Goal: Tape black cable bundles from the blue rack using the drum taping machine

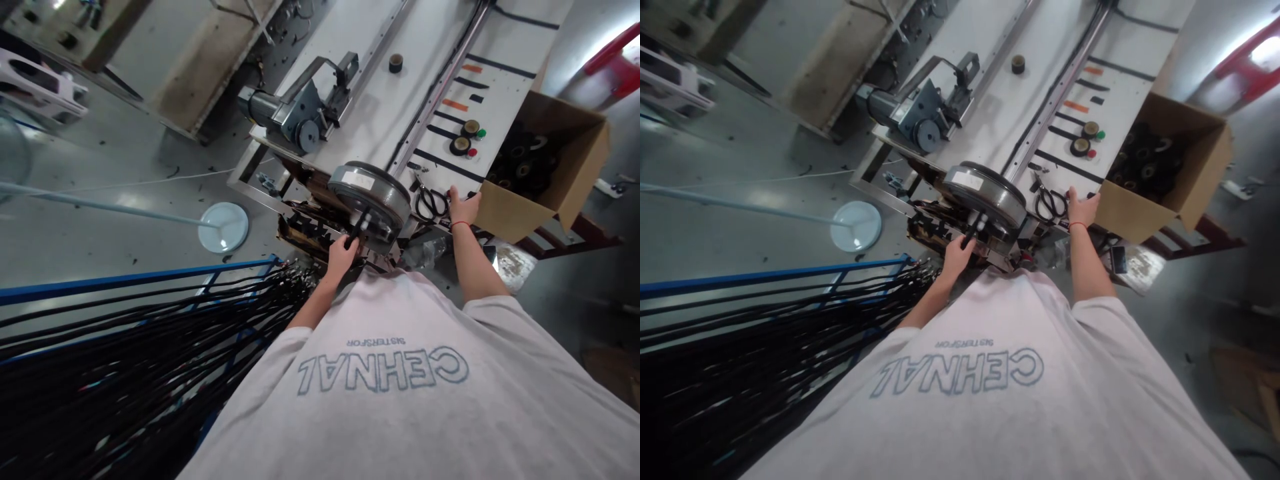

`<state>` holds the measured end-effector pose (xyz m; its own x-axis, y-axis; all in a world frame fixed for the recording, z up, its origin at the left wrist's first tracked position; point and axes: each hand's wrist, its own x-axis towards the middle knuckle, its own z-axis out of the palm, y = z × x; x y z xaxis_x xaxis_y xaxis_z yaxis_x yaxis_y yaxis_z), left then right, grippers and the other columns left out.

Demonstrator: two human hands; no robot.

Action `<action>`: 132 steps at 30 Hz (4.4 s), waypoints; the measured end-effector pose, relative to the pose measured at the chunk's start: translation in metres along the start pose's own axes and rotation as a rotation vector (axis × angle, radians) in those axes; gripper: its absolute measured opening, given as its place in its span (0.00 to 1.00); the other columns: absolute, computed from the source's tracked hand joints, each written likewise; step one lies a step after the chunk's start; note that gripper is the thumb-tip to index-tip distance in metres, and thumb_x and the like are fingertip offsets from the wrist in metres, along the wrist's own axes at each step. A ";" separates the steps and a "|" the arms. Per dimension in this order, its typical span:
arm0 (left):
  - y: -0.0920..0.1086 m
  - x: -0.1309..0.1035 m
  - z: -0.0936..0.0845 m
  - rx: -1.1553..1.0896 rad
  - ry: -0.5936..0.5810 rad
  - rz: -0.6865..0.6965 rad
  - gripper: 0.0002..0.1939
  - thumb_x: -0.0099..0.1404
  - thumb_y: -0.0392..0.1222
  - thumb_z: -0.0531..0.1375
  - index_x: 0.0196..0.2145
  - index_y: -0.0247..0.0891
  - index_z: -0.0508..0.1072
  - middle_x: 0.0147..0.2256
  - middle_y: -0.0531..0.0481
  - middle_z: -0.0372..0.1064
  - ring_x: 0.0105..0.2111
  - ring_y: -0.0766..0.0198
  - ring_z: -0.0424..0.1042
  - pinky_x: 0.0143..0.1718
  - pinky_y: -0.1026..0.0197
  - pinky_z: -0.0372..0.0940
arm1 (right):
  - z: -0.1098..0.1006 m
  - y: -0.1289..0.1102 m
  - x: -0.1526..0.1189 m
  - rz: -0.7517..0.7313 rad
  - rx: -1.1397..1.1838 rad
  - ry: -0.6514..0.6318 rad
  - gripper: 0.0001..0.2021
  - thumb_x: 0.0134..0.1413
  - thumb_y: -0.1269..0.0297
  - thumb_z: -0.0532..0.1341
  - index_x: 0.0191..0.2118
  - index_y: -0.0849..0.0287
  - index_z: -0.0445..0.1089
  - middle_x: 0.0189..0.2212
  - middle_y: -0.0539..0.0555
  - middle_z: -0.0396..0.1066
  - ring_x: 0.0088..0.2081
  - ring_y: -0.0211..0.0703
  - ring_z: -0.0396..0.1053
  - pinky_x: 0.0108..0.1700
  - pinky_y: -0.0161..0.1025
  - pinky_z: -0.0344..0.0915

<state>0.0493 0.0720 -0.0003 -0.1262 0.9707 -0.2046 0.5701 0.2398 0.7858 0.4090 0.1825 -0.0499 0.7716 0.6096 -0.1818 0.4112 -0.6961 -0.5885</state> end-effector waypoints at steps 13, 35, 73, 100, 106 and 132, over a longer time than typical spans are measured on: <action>-0.085 -0.032 0.006 0.165 0.001 -0.158 0.11 0.64 0.46 0.57 0.26 0.40 0.68 0.21 0.53 0.63 0.24 0.63 0.65 0.28 0.64 0.55 | -0.006 -0.007 -0.008 -0.018 0.007 0.002 0.48 0.55 0.39 0.61 0.69 0.70 0.50 0.65 0.76 0.57 0.67 0.64 0.57 0.66 0.60 0.55; -0.027 -0.044 -0.012 -0.016 0.112 -0.096 0.16 0.64 0.46 0.57 0.21 0.40 0.61 0.18 0.56 0.56 0.22 0.67 0.57 0.27 0.63 0.53 | 0.002 0.001 -0.002 -0.037 0.004 -0.007 0.47 0.55 0.39 0.61 0.69 0.68 0.50 0.64 0.76 0.58 0.65 0.66 0.59 0.63 0.62 0.58; -0.051 -0.063 -0.019 0.019 0.039 0.048 0.17 0.70 0.52 0.51 0.33 0.39 0.71 0.24 0.52 0.68 0.24 0.65 0.66 0.30 0.64 0.58 | -0.004 -0.008 -0.006 -0.023 0.001 -0.012 0.46 0.57 0.44 0.63 0.69 0.73 0.49 0.64 0.78 0.57 0.67 0.65 0.57 0.66 0.60 0.55; -0.029 -0.028 -0.003 -0.067 0.024 0.065 0.18 0.74 0.50 0.47 0.32 0.39 0.69 0.24 0.52 0.65 0.25 0.64 0.66 0.32 0.62 0.60 | -0.004 -0.007 -0.007 -0.033 0.003 -0.010 0.45 0.59 0.40 0.58 0.69 0.73 0.49 0.64 0.79 0.57 0.67 0.65 0.57 0.65 0.60 0.56; -0.035 -0.031 -0.005 -0.192 -0.111 -0.001 0.18 0.71 0.54 0.51 0.35 0.38 0.70 0.22 0.54 0.64 0.23 0.66 0.64 0.28 0.63 0.60 | -0.002 -0.006 -0.006 -0.050 0.032 -0.001 0.43 0.61 0.40 0.55 0.69 0.71 0.51 0.64 0.77 0.57 0.67 0.64 0.57 0.65 0.60 0.56; -0.022 -0.027 -0.002 -0.079 0.016 0.096 0.19 0.73 0.55 0.51 0.40 0.38 0.72 0.35 0.47 0.75 0.36 0.60 0.73 0.41 0.61 0.64 | -0.004 -0.006 -0.009 -0.061 0.006 -0.002 0.49 0.57 0.36 0.58 0.69 0.74 0.50 0.65 0.79 0.56 0.66 0.66 0.57 0.65 0.60 0.56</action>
<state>0.0381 0.0406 -0.0110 -0.0877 0.9892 -0.1172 0.5142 0.1457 0.8452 0.4014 0.1794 -0.0414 0.7441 0.6518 -0.1465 0.4551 -0.6551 -0.6031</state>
